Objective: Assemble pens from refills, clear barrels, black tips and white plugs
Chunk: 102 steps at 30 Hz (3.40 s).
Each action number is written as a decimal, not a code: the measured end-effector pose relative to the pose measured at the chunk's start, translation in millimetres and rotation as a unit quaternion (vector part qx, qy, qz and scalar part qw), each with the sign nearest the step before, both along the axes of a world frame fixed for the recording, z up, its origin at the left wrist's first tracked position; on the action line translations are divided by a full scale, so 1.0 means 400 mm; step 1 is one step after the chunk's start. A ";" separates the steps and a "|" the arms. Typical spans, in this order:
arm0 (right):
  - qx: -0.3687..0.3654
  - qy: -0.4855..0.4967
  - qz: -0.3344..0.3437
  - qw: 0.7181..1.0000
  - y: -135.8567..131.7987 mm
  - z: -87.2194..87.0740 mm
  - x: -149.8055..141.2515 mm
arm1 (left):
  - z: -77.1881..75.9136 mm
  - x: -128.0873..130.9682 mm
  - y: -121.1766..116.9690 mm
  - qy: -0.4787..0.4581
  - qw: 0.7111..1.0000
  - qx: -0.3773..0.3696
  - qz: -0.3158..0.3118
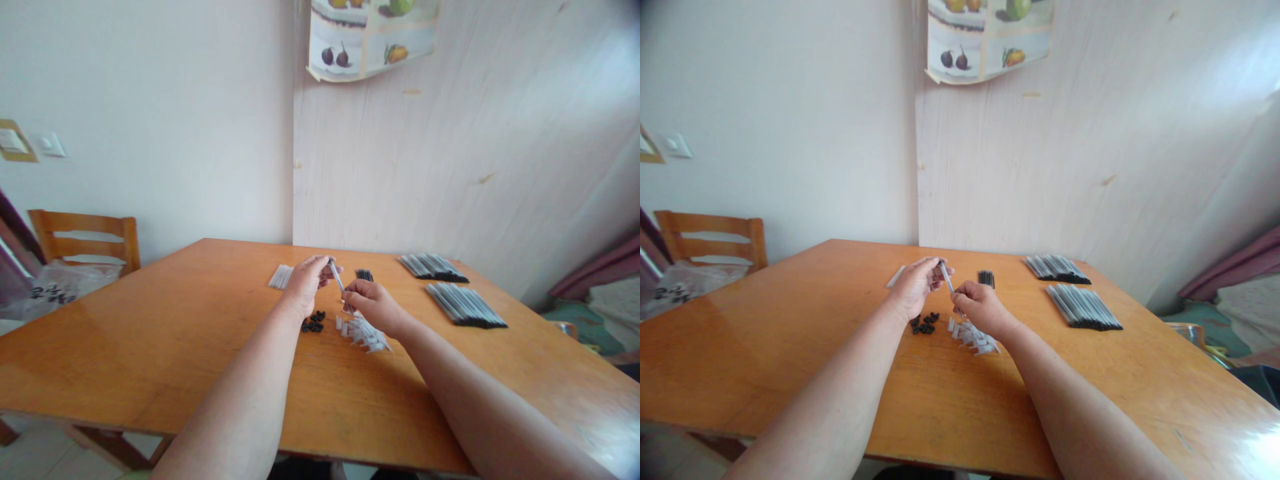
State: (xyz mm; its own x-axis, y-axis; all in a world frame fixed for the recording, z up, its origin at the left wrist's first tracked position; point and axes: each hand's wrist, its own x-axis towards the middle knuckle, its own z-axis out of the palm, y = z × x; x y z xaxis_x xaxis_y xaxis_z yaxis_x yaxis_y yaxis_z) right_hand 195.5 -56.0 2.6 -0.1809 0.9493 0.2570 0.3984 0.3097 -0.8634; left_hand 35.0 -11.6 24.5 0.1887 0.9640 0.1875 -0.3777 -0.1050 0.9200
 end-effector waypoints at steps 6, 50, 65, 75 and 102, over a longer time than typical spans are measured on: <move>-0.005 0.018 0.023 1.000 -0.004 0.004 -0.004 | -0.004 0.000 0.001 -0.003 1.000 -0.004 -0.002; -0.106 0.180 0.112 0.972 0.005 0.004 0.013 | 0.010 -0.018 0.012 -0.107 0.991 -0.035 -0.067; -0.117 0.226 0.128 0.958 -0.013 0.031 0.020 | 0.006 -0.019 0.017 -0.123 0.987 -0.030 -0.098; -0.043 0.173 0.038 0.983 0.001 0.025 0.005 | -0.004 -0.008 0.023 -0.101 0.994 -0.025 -0.039; -0.124 0.312 0.168 0.927 0.020 0.028 0.045 | 0.009 0.008 -0.011 -0.018 0.993 0.033 -0.115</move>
State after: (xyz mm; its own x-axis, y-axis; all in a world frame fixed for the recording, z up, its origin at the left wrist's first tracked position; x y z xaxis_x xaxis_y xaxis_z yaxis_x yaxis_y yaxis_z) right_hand 213.4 -48.2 13.8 -0.3673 0.9100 0.1925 -0.2863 0.0863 -0.9542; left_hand 38.0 -16.0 28.2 0.3945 0.8813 0.2600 -0.4304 -0.0728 0.8997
